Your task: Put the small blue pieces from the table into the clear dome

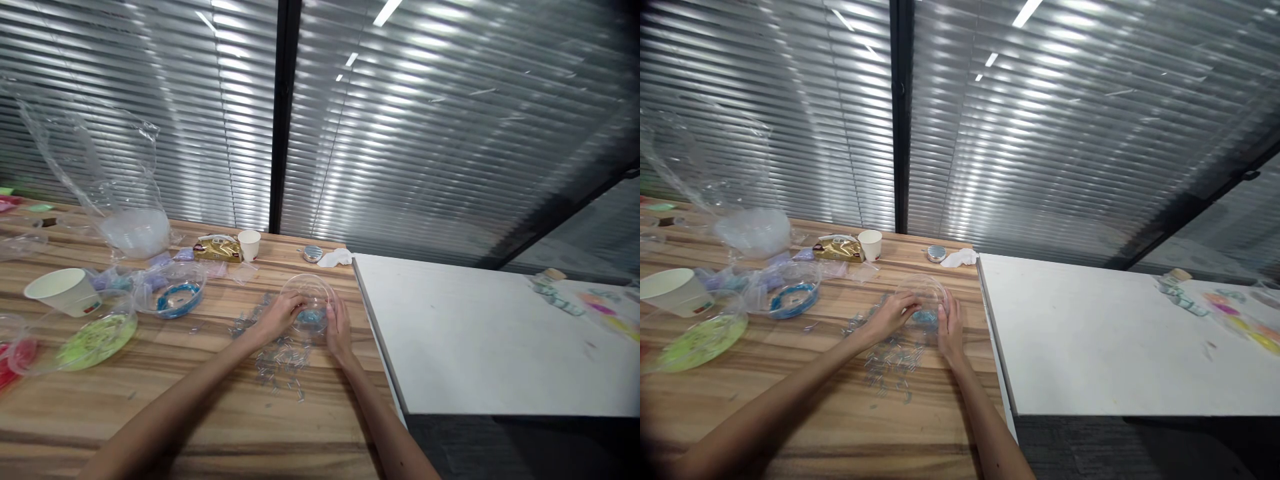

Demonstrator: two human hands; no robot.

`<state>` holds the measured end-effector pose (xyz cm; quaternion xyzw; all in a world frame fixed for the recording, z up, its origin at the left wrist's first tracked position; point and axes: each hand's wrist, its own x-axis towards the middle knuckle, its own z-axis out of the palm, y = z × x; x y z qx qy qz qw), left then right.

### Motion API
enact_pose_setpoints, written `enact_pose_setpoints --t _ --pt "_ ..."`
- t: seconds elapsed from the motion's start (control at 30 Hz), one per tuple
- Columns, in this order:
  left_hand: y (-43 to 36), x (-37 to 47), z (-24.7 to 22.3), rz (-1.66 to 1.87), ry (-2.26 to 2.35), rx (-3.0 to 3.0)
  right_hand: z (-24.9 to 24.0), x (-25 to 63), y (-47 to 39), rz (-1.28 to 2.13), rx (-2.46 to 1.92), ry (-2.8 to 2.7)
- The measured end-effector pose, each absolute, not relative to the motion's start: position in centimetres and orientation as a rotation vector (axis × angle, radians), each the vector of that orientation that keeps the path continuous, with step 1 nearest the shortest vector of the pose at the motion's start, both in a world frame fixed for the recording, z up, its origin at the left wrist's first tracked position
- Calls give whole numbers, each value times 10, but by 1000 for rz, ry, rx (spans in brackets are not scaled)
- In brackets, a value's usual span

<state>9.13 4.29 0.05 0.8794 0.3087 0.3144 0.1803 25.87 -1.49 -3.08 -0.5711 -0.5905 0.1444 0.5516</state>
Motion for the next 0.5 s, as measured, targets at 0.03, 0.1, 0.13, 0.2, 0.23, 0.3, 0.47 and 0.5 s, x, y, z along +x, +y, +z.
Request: enact_pose_setpoints --t 0.03,0.1,0.13,0.2,0.23,0.3,0.47,0.5 --pt "43 91 1 886 872 2484 -30 259 -15 341 -1352 -1397" --pt "42 92 3 881 877 2480 -30 259 -15 340 -1356 -1398" --pt "41 92 4 875 883 2479 -30 259 -15 340 -1358 -1398" --pt "41 92 6 863 897 2478 -30 260 -15 346 -1359 -1399" --pt "40 92 6 858 903 2479 -30 260 -15 350 -1359 -1400" --pt "40 92 7 851 907 2483 -30 259 -15 355 -1359 -1398" --pt "41 92 6 855 886 2492 -29 259 -15 351 -1362 -1396" --pt "41 92 6 852 889 2490 -29 259 -15 351 -1361 -1398"
